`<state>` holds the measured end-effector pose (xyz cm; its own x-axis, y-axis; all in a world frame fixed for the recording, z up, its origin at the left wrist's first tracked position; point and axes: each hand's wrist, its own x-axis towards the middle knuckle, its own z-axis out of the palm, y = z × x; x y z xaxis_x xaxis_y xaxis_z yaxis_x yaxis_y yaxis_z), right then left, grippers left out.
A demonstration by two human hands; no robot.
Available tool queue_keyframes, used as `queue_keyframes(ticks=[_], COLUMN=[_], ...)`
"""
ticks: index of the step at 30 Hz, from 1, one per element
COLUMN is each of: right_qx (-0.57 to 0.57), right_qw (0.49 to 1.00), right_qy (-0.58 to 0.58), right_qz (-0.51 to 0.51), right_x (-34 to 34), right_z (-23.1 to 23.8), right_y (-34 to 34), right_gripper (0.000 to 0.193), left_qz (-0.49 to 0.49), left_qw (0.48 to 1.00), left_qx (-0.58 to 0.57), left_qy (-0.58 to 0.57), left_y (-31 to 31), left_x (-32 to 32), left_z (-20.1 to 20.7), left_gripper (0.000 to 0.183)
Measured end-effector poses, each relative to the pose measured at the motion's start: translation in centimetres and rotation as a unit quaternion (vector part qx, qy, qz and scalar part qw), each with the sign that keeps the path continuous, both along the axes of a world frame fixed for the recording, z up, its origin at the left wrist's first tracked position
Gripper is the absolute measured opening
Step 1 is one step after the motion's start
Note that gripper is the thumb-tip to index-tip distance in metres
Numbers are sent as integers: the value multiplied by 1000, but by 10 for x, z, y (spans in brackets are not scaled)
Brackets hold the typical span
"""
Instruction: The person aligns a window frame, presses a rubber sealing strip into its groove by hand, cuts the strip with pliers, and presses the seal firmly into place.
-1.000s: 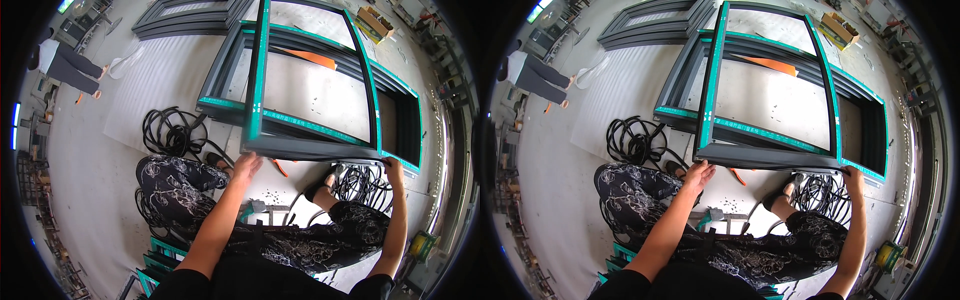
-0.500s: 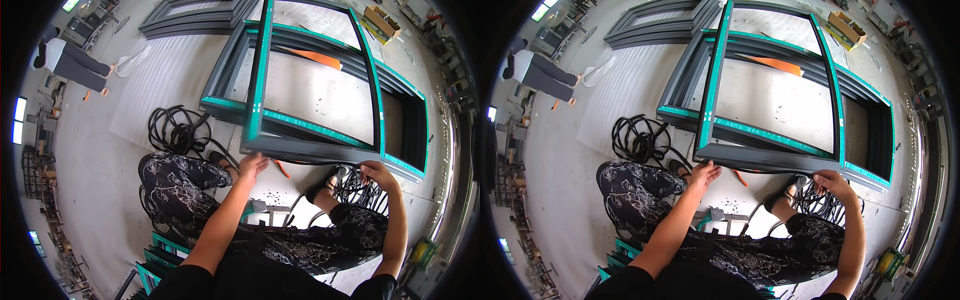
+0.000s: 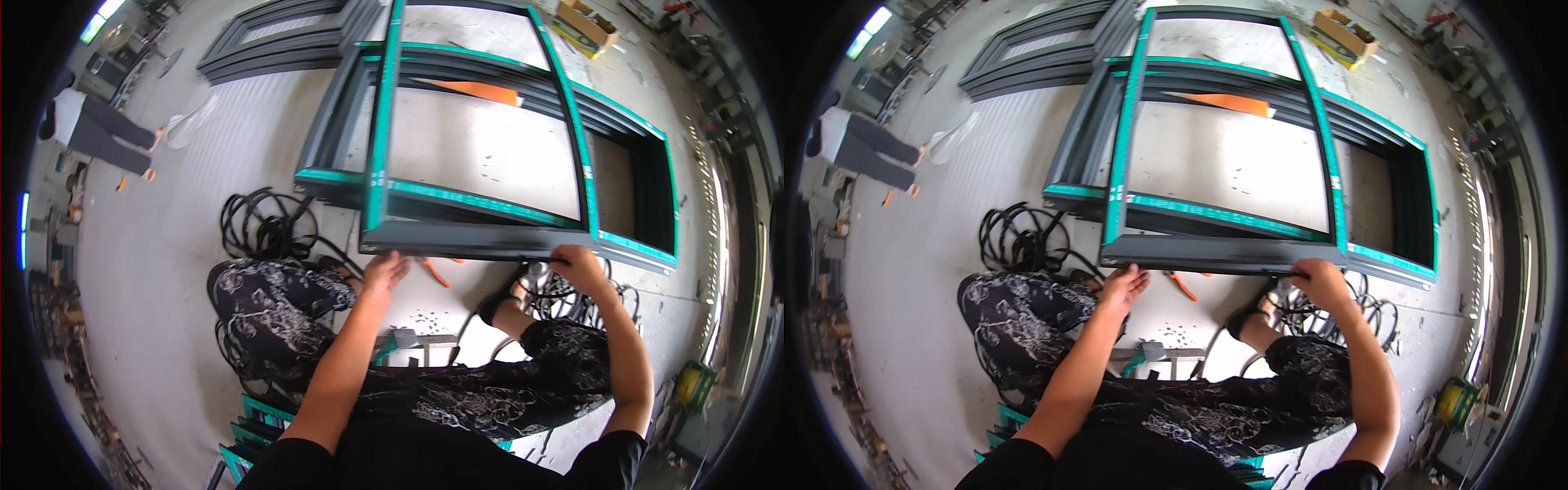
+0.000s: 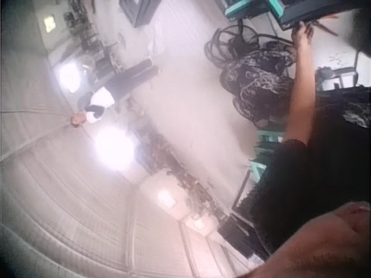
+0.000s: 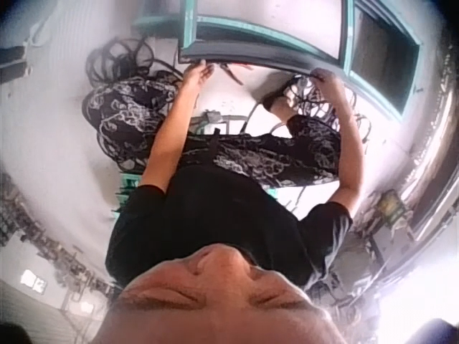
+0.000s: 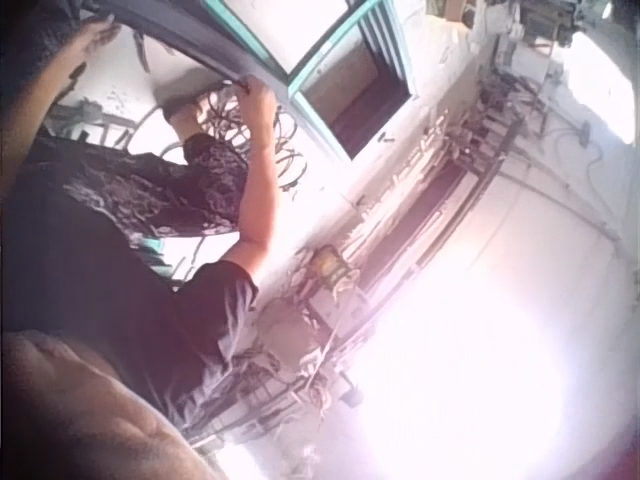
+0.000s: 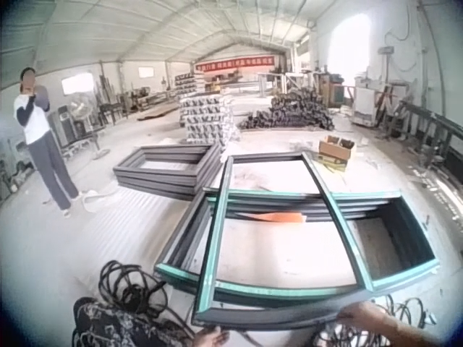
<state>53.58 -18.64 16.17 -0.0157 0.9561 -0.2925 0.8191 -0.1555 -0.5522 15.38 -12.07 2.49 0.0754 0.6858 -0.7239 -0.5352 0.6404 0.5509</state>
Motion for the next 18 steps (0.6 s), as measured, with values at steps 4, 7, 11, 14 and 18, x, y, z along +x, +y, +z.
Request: queue_keyframes(ticks=[4,7,11,14,18], right_qx=[20,-142,-101,-105,-57], right_qw=[1000,968,989,989,992], right_qy=[17,192,103,106,102], right_qz=[0,-78,15,-4,-41], right_x=[-8,-17,-23,-19,-17], right_z=[-39,-60,-62,-62,-63], right_y=[-5,-3,-7,-6,-8], right_gripper=[24,29,24,21,19], left_qz=[-12,-22,-35,-41,-45], left_qw=[1000,1000,999,999,999], left_qx=[-1,-15,0,0,2], left_qy=[-17,7,10,14,20], left_y=[-3,-3,-4,-3,-4], left_x=[-5,1,-3,-2,-2], left_z=[-1,8,6,2,2], left_gripper=[16,15,17,18,18])
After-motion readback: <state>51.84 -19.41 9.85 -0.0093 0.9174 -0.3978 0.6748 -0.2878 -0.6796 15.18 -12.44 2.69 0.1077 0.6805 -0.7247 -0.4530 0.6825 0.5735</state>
